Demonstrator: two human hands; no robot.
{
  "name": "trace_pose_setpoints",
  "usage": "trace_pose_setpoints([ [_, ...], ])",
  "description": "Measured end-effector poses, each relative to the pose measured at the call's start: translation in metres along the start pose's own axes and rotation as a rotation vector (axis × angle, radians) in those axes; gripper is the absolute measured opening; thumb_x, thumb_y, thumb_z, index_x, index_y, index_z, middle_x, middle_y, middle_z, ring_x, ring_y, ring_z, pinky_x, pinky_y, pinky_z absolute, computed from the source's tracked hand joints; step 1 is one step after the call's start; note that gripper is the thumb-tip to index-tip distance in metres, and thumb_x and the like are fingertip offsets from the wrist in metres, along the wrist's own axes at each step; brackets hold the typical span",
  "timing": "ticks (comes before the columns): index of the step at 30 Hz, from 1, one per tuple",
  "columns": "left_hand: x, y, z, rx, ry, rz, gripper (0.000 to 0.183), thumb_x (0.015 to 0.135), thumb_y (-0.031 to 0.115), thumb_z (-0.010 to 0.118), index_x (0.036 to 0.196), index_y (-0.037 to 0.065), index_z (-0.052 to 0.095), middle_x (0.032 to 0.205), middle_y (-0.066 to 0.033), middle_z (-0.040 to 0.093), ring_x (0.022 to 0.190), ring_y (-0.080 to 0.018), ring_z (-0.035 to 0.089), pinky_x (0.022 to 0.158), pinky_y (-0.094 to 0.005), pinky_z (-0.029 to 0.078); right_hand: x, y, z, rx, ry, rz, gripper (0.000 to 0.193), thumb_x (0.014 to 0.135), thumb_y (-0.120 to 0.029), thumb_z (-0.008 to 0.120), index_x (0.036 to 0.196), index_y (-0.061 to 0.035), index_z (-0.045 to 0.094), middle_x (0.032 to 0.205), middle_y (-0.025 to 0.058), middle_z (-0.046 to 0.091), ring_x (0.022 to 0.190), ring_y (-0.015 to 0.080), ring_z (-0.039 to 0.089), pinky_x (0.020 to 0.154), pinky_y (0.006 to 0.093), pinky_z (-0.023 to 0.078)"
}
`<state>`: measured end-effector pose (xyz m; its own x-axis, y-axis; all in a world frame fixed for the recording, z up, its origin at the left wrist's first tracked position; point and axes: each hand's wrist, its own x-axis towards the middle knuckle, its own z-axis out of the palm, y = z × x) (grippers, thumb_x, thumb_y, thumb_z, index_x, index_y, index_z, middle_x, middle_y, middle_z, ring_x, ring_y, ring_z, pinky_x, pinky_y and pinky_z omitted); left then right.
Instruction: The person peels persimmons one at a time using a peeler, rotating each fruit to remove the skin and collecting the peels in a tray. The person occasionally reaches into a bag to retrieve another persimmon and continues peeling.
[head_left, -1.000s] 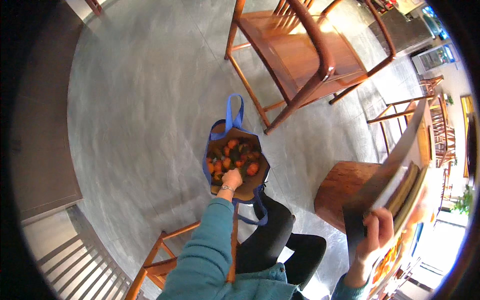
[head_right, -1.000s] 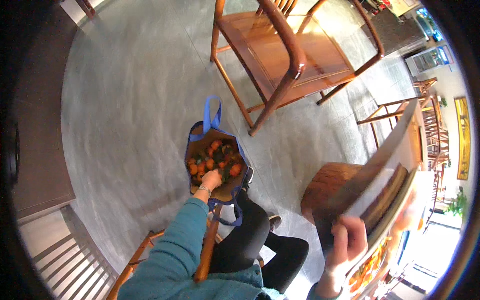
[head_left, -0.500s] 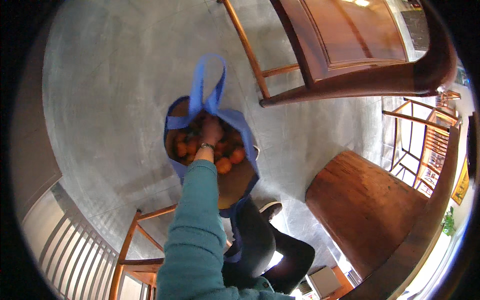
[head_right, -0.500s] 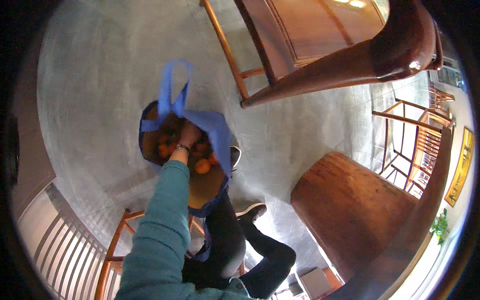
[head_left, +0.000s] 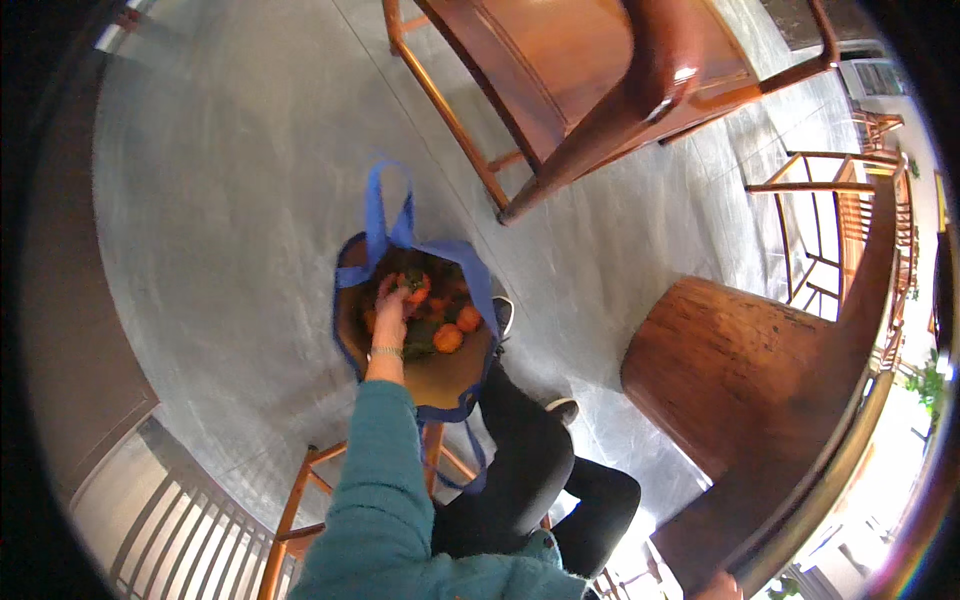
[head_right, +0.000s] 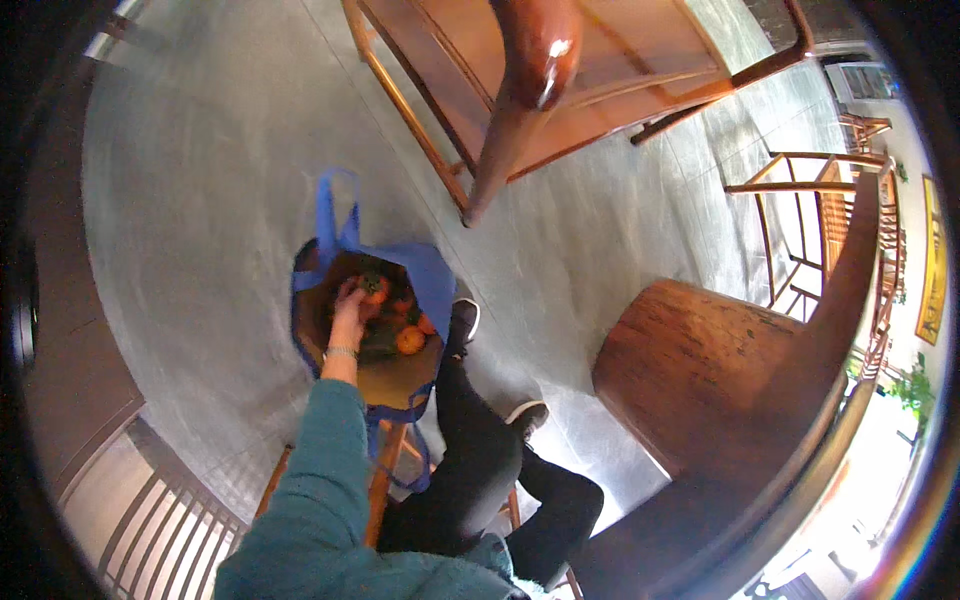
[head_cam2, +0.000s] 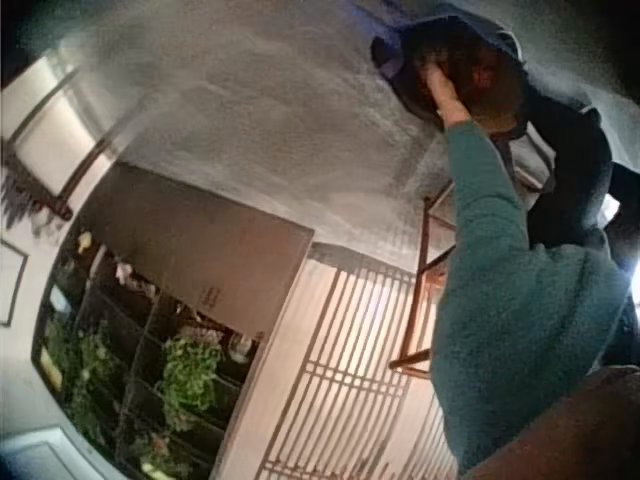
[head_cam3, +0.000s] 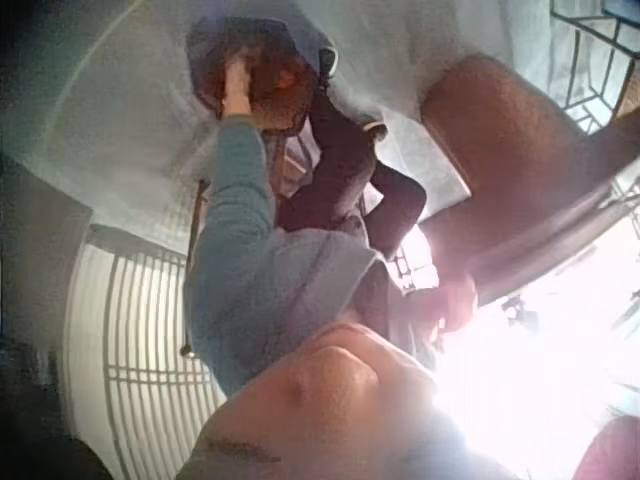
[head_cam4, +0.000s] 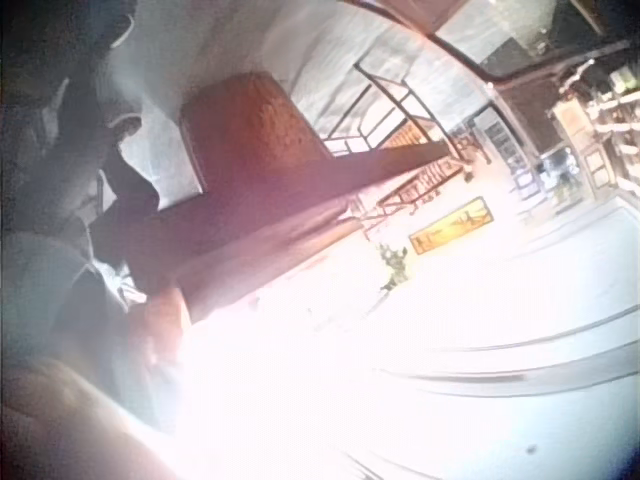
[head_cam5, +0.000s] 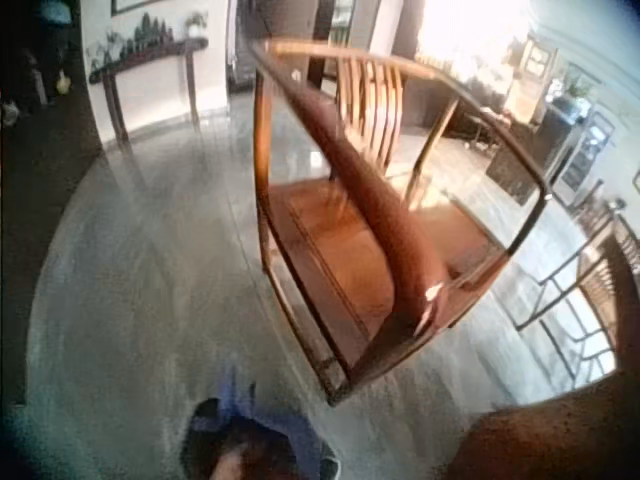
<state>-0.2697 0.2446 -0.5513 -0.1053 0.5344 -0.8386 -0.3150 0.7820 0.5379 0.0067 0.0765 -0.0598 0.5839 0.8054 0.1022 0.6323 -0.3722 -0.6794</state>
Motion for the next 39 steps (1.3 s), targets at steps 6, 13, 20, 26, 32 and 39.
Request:
trace_pose_setpoints([
  [6,-0.135,0.065,-0.011,-0.161,-0.566,0.068,0.055,0.073,0.007,0.048,0.127,0.005,0.039,0.118,-0.0098,0.052,0.103,-0.0244,0.055,0.085,-0.0390,0.048,-0.023,-0.039,-0.006,0.134,-0.224,0.020,0.023,0.067,0.005,0.057,0.089,-0.0002,0.056,0.084,0.0156,0.057,0.075,0.0219,0.055,0.065,0.0279,0.043],
  [13,-0.233,0.121,-0.017,-0.085,-0.887,0.119,0.050,0.076,0.004,0.043,0.126,0.005,0.038,0.116,-0.0159,0.052,0.102,-0.0371,0.055,0.082,-0.0455,0.047,-0.116,-0.025,-0.080,-0.337,0.205,-0.319,0.034,0.064,0.003,0.063,0.097,-0.0002,0.056,0.096,0.0151,0.053,0.089,0.0323,0.049,0.082,0.0406,0.038],
  [20,-0.411,0.172,0.012,-0.127,-1.309,0.270,0.059,0.079,0.016,0.054,0.133,0.006,0.033,0.127,-0.0199,0.046,0.112,-0.0444,0.047,0.089,-0.0447,0.045,-0.151,0.036,-0.114,-0.508,0.428,-0.395,0.026,0.068,-0.003,0.061,0.093,-0.0045,0.059,0.088,0.0112,0.051,0.083,0.0295,0.048,0.073,0.0396,0.039],
  [26,-0.551,0.163,0.063,0.241,-1.421,0.631,0.063,0.072,0.009,0.063,0.129,0.003,0.037,0.118,-0.0168,0.052,0.106,-0.0360,0.054,0.086,-0.0398,0.047,-0.149,0.058,-0.116,-0.431,0.448,-0.439,0.008,0.068,-0.010,0.060,0.073,-0.0071,0.055,0.076,0.0091,0.049,0.079,0.0283,0.049,0.068,0.0387,0.039],
  [32,-0.624,0.127,0.108,0.404,-1.535,0.828,0.057,0.074,0.001,0.062,0.125,0.001,0.038,0.118,-0.0080,0.050,0.111,-0.0174,0.048,0.098,-0.0302,0.037,-0.165,0.054,-0.130,-0.335,0.368,-0.335,0.012,0.067,-0.011,0.066,0.074,-0.0048,0.059,0.075,0.0106,0.051,0.080,0.0311,0.050,0.068,0.0405,0.041],
  [39,-0.648,0.084,0.172,0.649,-1.596,0.931,0.061,0.070,-0.008,0.063,0.125,0.002,0.037,0.115,-0.0075,0.048,0.109,-0.0159,0.048,0.093,-0.0284,0.041,-0.144,0.026,-0.177,0.399,0.361,-0.089,0.036,0.080,-0.025,0.065,0.103,0.0018,0.058,0.087,0.0131,0.056,0.079,0.0208,0.057,0.073,0.0318,0.046],
])
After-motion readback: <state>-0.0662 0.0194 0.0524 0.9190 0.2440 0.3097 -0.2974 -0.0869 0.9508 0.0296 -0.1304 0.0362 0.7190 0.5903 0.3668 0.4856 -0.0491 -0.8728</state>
